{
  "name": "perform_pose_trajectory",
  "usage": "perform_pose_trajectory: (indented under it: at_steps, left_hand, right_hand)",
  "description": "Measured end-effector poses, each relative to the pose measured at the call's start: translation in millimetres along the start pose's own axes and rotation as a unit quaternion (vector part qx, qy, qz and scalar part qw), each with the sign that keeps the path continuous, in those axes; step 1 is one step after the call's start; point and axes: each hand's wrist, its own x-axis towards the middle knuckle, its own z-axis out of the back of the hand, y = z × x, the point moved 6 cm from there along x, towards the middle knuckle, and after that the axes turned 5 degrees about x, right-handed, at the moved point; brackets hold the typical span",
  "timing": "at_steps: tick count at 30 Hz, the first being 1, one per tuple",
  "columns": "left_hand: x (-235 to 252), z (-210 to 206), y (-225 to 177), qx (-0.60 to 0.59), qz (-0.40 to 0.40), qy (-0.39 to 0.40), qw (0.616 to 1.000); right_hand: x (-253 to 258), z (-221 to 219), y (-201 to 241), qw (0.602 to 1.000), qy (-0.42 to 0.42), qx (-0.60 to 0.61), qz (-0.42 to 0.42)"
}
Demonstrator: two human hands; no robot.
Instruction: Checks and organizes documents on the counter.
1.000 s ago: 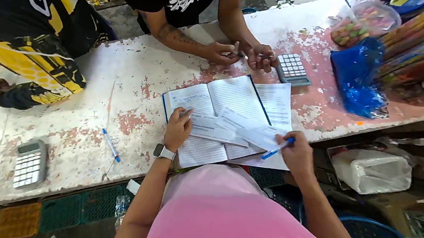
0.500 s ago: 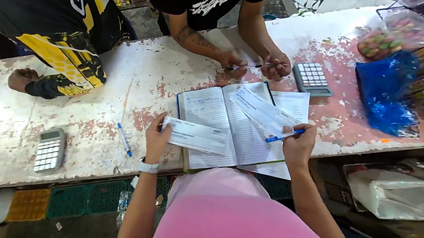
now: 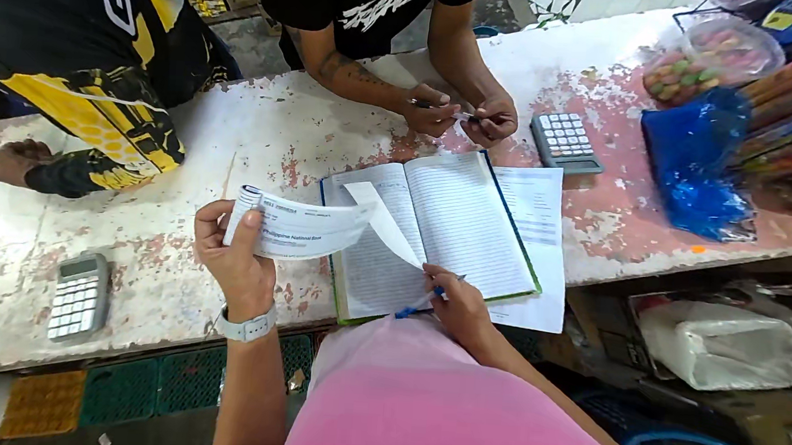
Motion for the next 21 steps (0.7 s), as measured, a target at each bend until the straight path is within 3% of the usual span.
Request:
perform_pose_trajectory:
  at_steps: [5,8,12,17,21]
  left_hand:
    - [1.5,-13.5,-6.6,0.030,-0.021,0.057,0.998]
    - [-0.3,-17.4,4.2,-0.013,0.027,0.045,0.999]
    - [-5.7,-23.9,13.5,-0.039,0.081,0.041,0.995]
    - [-11.3,-32.3,20.1,-0.042,0.109,0.063,0.991]
    - [-23.3,-38.1,28.9,-0.019,0.146,0.049,0.988]
  right_hand:
    - [3.9,12.4,-0.5,0.997,-0.055,-0.025,-0.040]
    - [3.7,23.3,-13.1,0.975,-0.121,0.048,-0.182]
    - [-4.9,34.9,-43.8,0.906,-0.189,0.163,-0.341]
    - [-15.1,39.2,-53.4,0.862,-0.252,0.210,-0.387]
    - [-15.1,41.1,-40.2,0.871,-0.245,0.198,-0.378]
